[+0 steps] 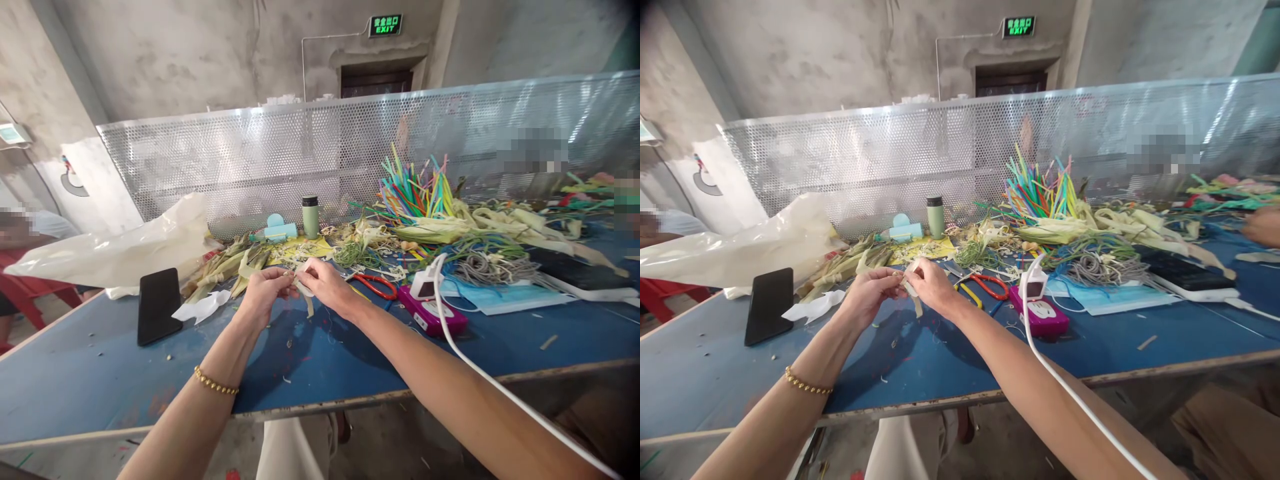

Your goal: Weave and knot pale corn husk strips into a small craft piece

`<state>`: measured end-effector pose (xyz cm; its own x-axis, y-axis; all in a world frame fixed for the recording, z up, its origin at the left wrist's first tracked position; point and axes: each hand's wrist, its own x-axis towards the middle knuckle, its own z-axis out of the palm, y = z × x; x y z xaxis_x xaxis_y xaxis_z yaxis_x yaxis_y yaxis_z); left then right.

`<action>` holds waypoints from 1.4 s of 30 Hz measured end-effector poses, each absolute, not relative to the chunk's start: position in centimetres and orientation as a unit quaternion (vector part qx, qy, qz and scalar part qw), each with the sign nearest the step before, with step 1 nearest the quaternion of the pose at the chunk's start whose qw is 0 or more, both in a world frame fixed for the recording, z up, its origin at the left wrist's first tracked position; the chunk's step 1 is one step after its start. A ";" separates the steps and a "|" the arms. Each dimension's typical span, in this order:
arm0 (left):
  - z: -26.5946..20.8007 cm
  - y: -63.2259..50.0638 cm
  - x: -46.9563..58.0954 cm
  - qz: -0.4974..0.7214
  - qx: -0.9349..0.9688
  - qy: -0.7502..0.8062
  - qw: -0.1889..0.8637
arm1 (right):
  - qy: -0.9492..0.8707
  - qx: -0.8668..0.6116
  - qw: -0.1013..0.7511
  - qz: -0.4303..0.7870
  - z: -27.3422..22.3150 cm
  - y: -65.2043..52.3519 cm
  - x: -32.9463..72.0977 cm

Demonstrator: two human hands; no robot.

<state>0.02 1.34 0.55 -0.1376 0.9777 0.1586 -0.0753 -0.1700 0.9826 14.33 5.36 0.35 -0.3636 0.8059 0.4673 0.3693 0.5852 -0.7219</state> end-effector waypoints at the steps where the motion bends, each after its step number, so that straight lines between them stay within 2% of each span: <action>1: 0.5 1.4 0.0 0.601 0.476 0.476 0.431 | -0.795 -0.387 0.424 0.197 0.5 5.4 14.5; 3: 0.5 1.6 -0.2 0.618 0.464 0.490 0.402 | -0.803 -0.406 0.423 0.105 0.8 5.4 14.8; 5: 0.5 1.6 -0.3 0.636 0.454 0.493 0.382 | -0.805 -0.416 0.415 0.086 1.0 5.3 15.0; 9: 0.5 1.7 -0.3 0.654 0.438 0.485 0.381 | -0.797 -0.406 0.390 0.217 0.9 5.3 14.9; 14: 0.3 1.7 -0.1 0.648 0.440 0.477 0.399 | -0.766 -0.341 0.405 0.363 0.3 5.2 14.6; 23: 0.4 1.7 -0.2 0.651 0.420 0.473 0.419 | -0.773 -0.307 0.363 0.419 0.5 4.3 14.7; 36: 0.1 1.8 -0.1 0.653 0.437 0.448 0.425 | -0.640 -0.336 0.309 0.618 -0.3 4.5 13.9; 40: 0.0 1.8 -0.2 0.659 0.444 0.449 0.410 | -0.662 -0.358 0.274 0.599 0.0 4.1 13.9; 42: 0.0 1.9 -0.2 0.661 0.445 0.446 0.406 | -0.712 -0.383 0.258 0.528 0.3 4.0 14.0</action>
